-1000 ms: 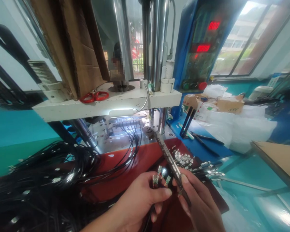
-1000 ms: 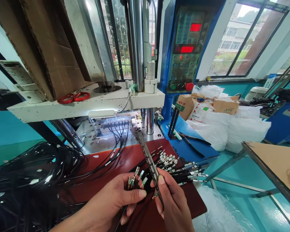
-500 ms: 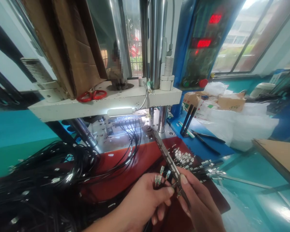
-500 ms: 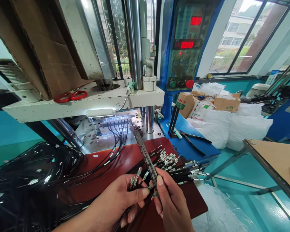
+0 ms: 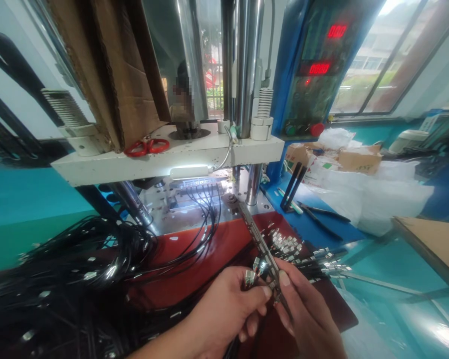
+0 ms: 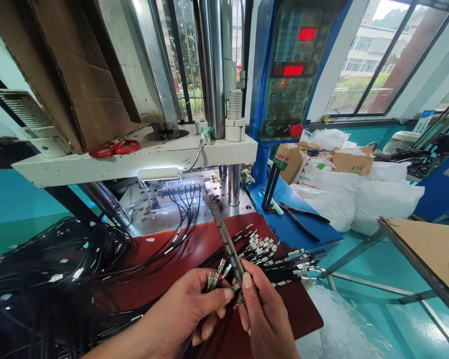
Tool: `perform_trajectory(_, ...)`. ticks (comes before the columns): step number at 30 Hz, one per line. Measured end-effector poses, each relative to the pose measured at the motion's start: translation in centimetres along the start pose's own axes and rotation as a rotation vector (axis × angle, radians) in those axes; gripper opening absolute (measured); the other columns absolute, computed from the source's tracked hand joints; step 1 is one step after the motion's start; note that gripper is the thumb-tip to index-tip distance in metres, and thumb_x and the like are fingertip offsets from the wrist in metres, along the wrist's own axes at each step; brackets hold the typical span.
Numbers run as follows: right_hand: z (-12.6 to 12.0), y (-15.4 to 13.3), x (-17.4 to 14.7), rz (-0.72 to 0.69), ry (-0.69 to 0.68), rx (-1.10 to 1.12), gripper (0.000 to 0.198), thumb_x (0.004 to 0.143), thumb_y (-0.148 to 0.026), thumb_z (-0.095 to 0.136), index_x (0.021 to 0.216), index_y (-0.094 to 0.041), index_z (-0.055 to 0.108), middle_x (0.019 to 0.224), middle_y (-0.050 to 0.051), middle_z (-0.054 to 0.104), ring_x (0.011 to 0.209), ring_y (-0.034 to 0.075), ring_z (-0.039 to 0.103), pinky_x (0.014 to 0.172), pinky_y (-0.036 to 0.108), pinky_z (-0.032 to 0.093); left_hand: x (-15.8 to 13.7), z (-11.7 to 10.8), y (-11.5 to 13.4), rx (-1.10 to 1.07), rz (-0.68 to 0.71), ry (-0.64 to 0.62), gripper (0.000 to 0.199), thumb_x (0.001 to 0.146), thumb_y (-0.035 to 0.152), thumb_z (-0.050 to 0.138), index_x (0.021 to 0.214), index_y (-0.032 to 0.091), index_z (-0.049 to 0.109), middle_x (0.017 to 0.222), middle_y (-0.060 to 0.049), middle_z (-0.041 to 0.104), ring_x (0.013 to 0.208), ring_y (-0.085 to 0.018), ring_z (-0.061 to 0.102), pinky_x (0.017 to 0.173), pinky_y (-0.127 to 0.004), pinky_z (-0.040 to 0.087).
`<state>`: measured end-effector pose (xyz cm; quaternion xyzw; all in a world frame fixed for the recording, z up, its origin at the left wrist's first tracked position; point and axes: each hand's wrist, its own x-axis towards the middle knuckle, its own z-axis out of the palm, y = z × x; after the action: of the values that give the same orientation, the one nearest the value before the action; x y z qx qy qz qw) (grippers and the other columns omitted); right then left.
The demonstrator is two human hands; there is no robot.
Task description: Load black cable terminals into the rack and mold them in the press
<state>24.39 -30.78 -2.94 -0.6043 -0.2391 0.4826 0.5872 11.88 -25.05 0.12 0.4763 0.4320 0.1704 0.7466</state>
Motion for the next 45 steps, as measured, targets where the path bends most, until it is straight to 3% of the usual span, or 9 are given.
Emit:
perform_trajectory(5, 0.2, 0.2, 0.1, -0.129, -0.025, -0.095, 0.048, 0.079, -0.057, 0.06, 0.117, -0.026, 0.062, 0.091, 0.004, 0.066, 0.051, 0.009, 0.049, 0.042, 0.015, 0.041, 0.0, 0.1, 0.1, -0.053, 0.001, -0.008, 0.014, 0.077, 0.029, 0.061, 0.078, 0.017, 0.053, 0.061, 0.004, 0.053, 0.04, -0.004, 0.04, 0.034, -0.017, 0.023)
perform_trajectory(10, -0.3, -0.6, 0.1, 0.043, 0.016, 0.027, 0.049, 0.071, -0.058, 0.068, 0.11, -0.029, 0.065, 0.099, 0.003, 0.065, 0.075, 0.014, 0.058, 0.055, 0.014, 0.049, -0.6, -0.6, 0.6, -0.136, 0.089, -0.016, 0.018, 0.075, 0.027, 0.066, 0.082, 0.015, 0.055, 0.069, 0.0, 0.058, 0.054, -0.01, 0.052, 0.05, -0.022, 0.043)
perform_trajectory(13, -0.8, -0.8, 0.0, 0.057, 0.082, 0.094, 0.053, 0.064, -0.056, 0.075, 0.108, -0.028, 0.067, 0.102, 0.004, 0.065, 0.083, 0.018, 0.059, 0.057, 0.017, 0.051, -0.9, -1.3, 1.0, -0.131, 0.119, 0.023, 0.016, 0.076, 0.025, 0.066, 0.083, 0.013, 0.057, 0.065, 0.001, 0.056, 0.057, -0.01, 0.051, 0.06, -0.025, 0.044)
perform_trajectory(19, -0.6, -1.1, -0.1, 0.081, 0.116, 0.079, 0.054, 0.061, -0.057, 0.076, 0.107, -0.029, 0.068, 0.106, 0.005, 0.065, 0.083, 0.018, 0.06, 0.056, 0.017, 0.051, -0.8, -1.9, 0.8, -0.206, 0.073, 0.042, 0.021, 0.08, 0.028, 0.063, 0.094, 0.015, 0.054, 0.059, 0.005, 0.049, 0.051, -0.007, 0.042, 0.052, -0.022, 0.036)
perform_trajectory(27, -0.6, -1.1, -0.1, 0.072, 0.096, 0.025, 0.054, 0.065, -0.06, 0.073, 0.108, -0.027, 0.068, 0.106, 0.006, 0.065, 0.089, 0.021, 0.059, 0.057, 0.018, 0.053, -0.8, -1.4, 0.7, -0.18, 0.047, 0.055, 0.017, 0.08, 0.025, 0.063, 0.082, 0.018, 0.046, 0.057, 0.008, 0.042, 0.046, -0.004, 0.032, 0.04, -0.017, 0.024)
perform_trajectory(31, -0.7, -0.9, 0.0, 0.072, 0.087, 0.024, 0.055, 0.065, -0.06, 0.072, 0.109, -0.027, 0.068, 0.111, 0.007, 0.062, 0.092, 0.022, 0.058, 0.058, 0.019, 0.053, -0.7, -1.1, 0.8, -0.152, 0.001, 0.041, 0.014, 0.082, 0.026, 0.059, 0.08, 0.017, 0.048, 0.06, 0.006, 0.046, 0.043, -0.003, 0.033, 0.036, -0.016, 0.022)
perform_trajectory(38, -0.5, -0.9, 0.1, 0.065, 0.065, 0.004, 0.05, 0.068, -0.059, 0.071, 0.108, -0.028, 0.068, 0.1, 0.004, 0.063, 0.081, 0.017, 0.059, 0.056, 0.015, 0.05, -0.6, -1.0, 0.8, -0.09, -0.026, 0.01, 0.015, 0.08, 0.029, 0.06, 0.079, 0.018, 0.049, 0.062, 0.006, 0.048, 0.04, -0.003, 0.033, 0.033, -0.015, 0.024)
perform_trajectory(45, -0.2, -0.9, 0.0, 0.005, -0.003, 0.008, 0.05, 0.072, -0.058, 0.068, 0.109, -0.024, 0.068, 0.07, 0.001, 0.057, 0.061, 0.014, 0.056, 0.047, 0.017, 0.047, -0.6, -1.0, 0.8, -0.062, -0.021, 0.001, 0.016, 0.08, 0.03, 0.06, 0.079, 0.017, 0.05, 0.062, 0.006, 0.048, 0.041, -0.003, 0.035, 0.033, -0.014, 0.025)
